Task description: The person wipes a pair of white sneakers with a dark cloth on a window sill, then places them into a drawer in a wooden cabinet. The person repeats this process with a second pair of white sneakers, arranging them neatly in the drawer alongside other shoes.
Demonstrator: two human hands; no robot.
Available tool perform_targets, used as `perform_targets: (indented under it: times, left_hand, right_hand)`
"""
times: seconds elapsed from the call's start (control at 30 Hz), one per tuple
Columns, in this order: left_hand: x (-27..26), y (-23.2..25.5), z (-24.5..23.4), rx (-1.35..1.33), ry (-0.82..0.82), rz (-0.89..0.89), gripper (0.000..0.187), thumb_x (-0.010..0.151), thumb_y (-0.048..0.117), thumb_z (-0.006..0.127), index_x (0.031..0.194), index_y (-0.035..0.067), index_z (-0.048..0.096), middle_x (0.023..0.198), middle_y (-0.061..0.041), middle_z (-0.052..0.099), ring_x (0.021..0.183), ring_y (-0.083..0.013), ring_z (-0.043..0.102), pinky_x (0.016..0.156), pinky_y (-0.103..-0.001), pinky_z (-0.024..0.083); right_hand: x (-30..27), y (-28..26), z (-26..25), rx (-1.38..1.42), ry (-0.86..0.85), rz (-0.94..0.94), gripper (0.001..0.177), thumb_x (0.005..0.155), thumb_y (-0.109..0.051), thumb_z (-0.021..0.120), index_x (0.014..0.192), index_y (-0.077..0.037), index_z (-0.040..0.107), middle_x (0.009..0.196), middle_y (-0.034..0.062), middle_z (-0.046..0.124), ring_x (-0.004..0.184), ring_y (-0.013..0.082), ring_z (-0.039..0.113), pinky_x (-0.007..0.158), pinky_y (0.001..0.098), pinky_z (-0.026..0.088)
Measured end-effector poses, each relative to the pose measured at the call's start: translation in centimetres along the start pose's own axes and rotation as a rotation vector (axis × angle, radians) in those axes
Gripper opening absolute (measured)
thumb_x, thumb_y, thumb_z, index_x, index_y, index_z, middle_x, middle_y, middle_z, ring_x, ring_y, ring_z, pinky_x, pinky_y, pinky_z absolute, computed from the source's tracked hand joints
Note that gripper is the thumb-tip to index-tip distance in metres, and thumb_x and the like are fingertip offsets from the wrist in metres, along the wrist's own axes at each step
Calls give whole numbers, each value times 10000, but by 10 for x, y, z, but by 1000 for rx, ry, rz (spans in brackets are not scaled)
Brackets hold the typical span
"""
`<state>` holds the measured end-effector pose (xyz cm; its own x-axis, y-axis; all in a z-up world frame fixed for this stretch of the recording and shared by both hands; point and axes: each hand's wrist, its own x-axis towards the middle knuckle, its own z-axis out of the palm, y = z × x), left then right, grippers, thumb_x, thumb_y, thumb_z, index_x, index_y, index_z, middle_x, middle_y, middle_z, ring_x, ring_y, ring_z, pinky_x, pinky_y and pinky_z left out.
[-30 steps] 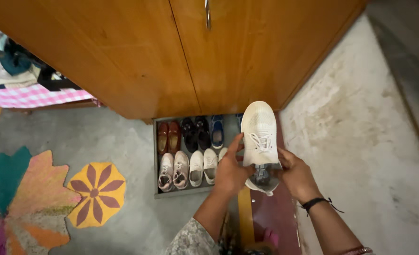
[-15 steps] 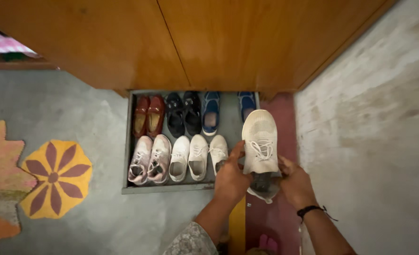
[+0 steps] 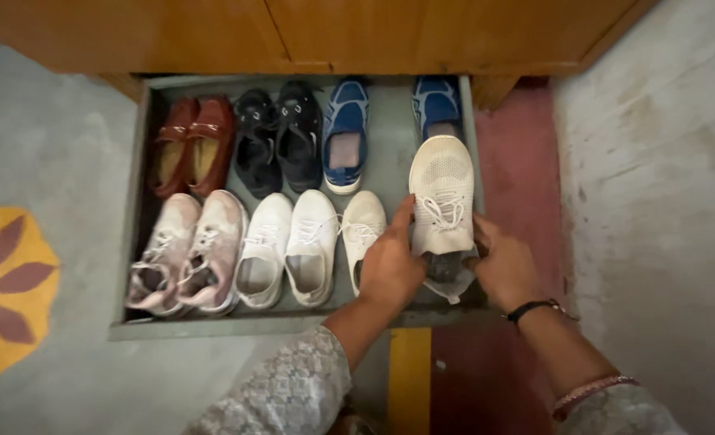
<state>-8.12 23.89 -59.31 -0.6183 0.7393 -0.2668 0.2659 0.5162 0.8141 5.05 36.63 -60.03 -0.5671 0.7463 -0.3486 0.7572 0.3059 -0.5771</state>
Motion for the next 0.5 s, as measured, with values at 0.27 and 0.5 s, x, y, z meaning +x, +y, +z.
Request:
perform_targets:
  times: [0.27, 0.5]
  left_hand:
    - [33, -68, 64, 109, -90, -33, 967, 793, 85, 738, 1599, 191, 215, 1302, -226, 632, 1117, -441, 643, 940, -505, 510]
    - [60, -99, 98, 181, -115, -146, 938, 802, 97, 731, 1580, 119, 207, 1285, -255, 635, 1171, -441, 633, 985, -512, 508]
  right_hand:
    - [60, 65, 40, -194, -100, -104, 468, 744, -104, 786, 1196, -72, 669, 1014, 179, 762, 950, 359, 726, 801, 452, 581]
    - [98, 88, 61, -310, -200, -159, 264, 806, -141, 709, 1062, -76, 707, 931, 190, 774, 834, 350, 767, 761, 450, 614]
